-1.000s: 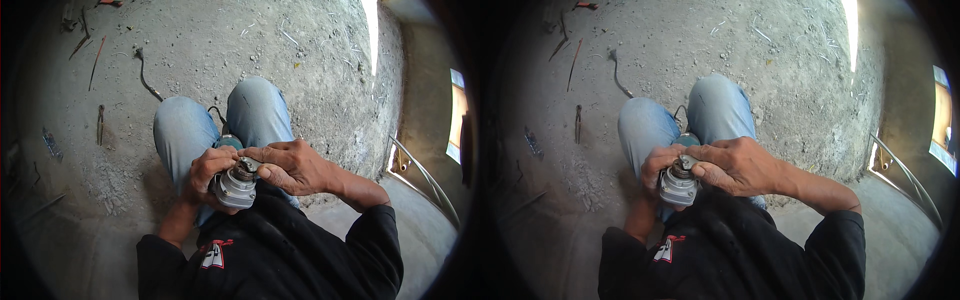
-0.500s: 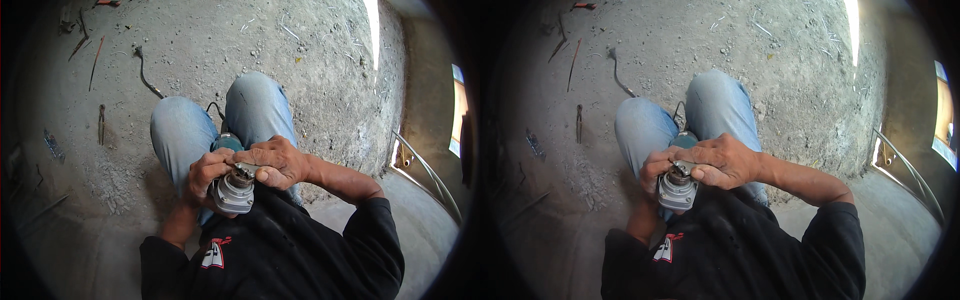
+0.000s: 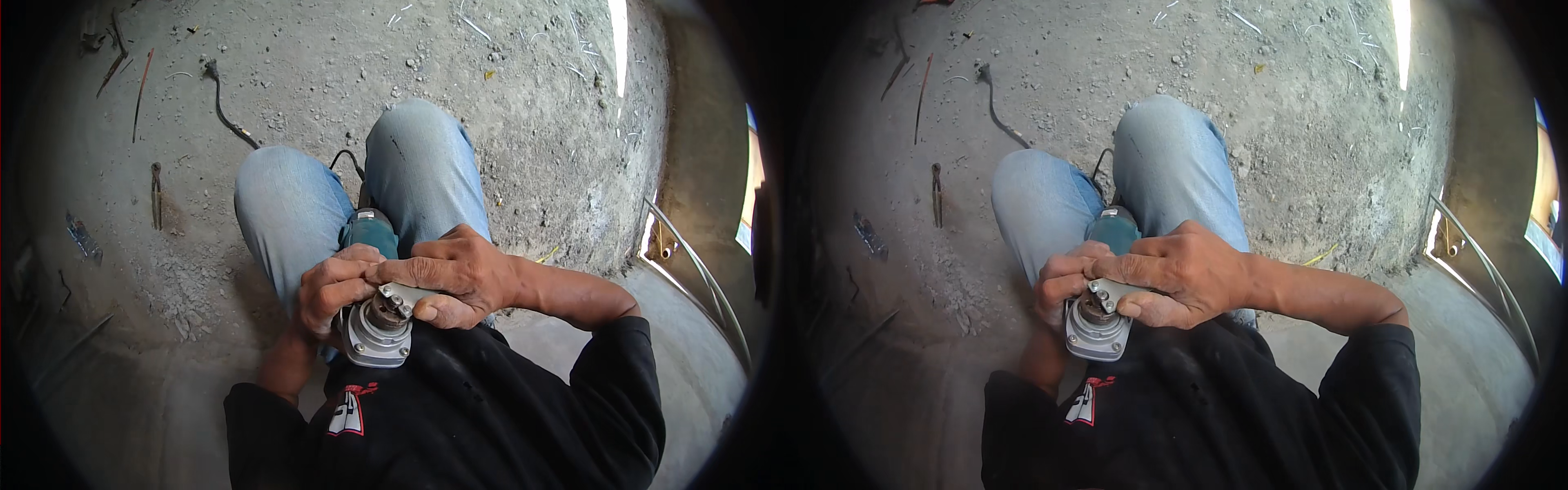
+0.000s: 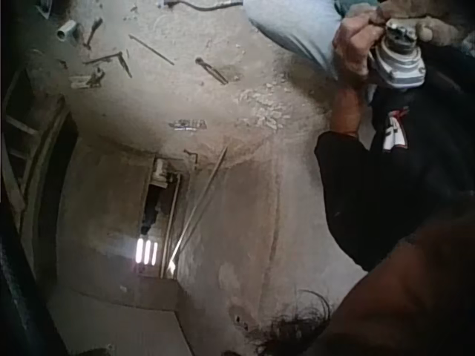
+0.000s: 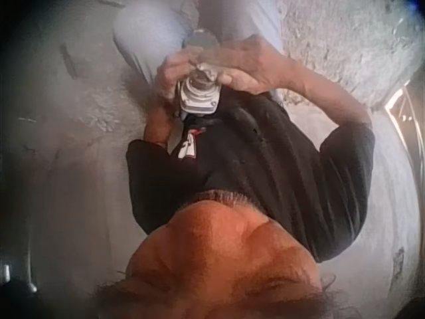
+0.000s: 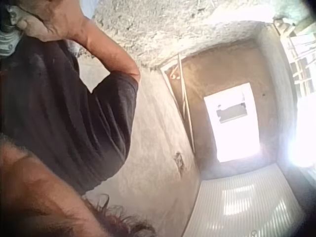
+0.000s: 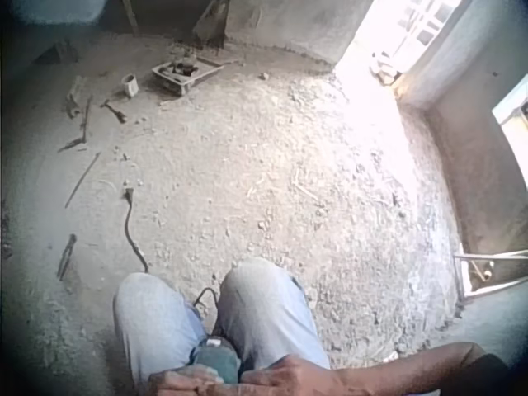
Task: The person holds an angle grinder and uses a specialized wrench to tighten or adjust the locking nut on the spindle. The person handles a small metal shim or part, placing it onto the tool's head before continuing to use the wrench to secure the components.
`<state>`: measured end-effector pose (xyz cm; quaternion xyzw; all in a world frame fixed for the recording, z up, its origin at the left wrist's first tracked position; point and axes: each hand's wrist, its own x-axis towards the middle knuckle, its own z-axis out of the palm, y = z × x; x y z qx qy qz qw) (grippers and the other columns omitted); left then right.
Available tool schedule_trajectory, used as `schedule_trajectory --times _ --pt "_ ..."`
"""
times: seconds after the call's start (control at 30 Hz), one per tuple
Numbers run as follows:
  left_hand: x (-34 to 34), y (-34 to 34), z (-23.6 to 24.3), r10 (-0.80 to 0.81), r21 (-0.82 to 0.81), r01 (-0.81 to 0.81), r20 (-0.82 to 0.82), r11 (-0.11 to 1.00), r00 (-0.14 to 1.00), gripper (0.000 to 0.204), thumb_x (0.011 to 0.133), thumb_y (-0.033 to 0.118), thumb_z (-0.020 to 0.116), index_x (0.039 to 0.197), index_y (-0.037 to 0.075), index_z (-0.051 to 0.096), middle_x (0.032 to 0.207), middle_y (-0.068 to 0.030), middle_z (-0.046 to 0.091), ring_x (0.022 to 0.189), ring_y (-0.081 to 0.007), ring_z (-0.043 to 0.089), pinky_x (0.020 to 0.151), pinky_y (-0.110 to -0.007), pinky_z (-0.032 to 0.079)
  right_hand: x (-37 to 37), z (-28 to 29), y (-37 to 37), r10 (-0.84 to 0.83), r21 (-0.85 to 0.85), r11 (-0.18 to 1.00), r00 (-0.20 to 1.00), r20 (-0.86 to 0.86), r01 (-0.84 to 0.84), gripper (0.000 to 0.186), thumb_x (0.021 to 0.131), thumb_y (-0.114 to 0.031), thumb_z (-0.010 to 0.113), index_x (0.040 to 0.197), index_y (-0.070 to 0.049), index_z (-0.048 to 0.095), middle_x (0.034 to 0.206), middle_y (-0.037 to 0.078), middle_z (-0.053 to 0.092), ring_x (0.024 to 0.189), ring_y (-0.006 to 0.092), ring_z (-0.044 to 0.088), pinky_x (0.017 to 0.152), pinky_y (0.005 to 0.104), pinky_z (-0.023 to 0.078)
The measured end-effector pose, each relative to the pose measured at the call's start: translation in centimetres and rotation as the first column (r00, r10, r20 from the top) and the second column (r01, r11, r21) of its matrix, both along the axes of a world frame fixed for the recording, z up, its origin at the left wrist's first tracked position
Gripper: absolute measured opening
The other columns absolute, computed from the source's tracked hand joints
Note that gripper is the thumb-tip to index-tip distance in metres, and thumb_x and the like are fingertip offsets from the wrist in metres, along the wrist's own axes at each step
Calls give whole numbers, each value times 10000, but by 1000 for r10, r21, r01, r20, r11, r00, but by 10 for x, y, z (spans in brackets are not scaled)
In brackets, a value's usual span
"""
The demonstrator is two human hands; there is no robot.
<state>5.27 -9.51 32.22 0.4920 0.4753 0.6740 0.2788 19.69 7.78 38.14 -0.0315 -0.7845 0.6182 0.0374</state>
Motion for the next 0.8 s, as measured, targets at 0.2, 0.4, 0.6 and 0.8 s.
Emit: schedule_trajectory --times 0.2,0.4,0.6,0.8 --pt "2 5 -2 12 -3 -12 -1 1000 1000 433 733 76 834 1022 7 518 971 -150 566 872 -335 689 810 -509 595 -2 -16 0 -41 6 999 988 -149 42 492 968 -337 515 1279 34 602 686 109 609 503 233 618 475 331 506" --pt "1 5 -6 15 -21 -15 11 1000 1000 436 731 70 834 1029 13 520 972 -152 582 866 -330 690 817 -508 590 -3 -20 -1 -56 -45 998 989 -134 50 485 968 -312 497 1283 45 589 718 134 632 521 247 637 488 336 525" --pt "1 7 -8 48 -22 -46 74 999 996 430 736 59 829 1034 17 522 973 -148 592 850 -323 690 805 -503 589 -11 -19 3 -81 -62 995 990 -112 74 453 961 -328 540 1237 28 593 734 157 627 576 338 637 515 415 514" --pt "-1 8 -7 58 -27 -56 77 998 995 429 741 55 829 1036 14 522 967 -148 593 838 -308 687 802 -496 593 -17 -29 1 -75 -54 996 977 -199 66 481 981 -317 477 1261 56 593 733 140 641 559 262 662 507 338 546"
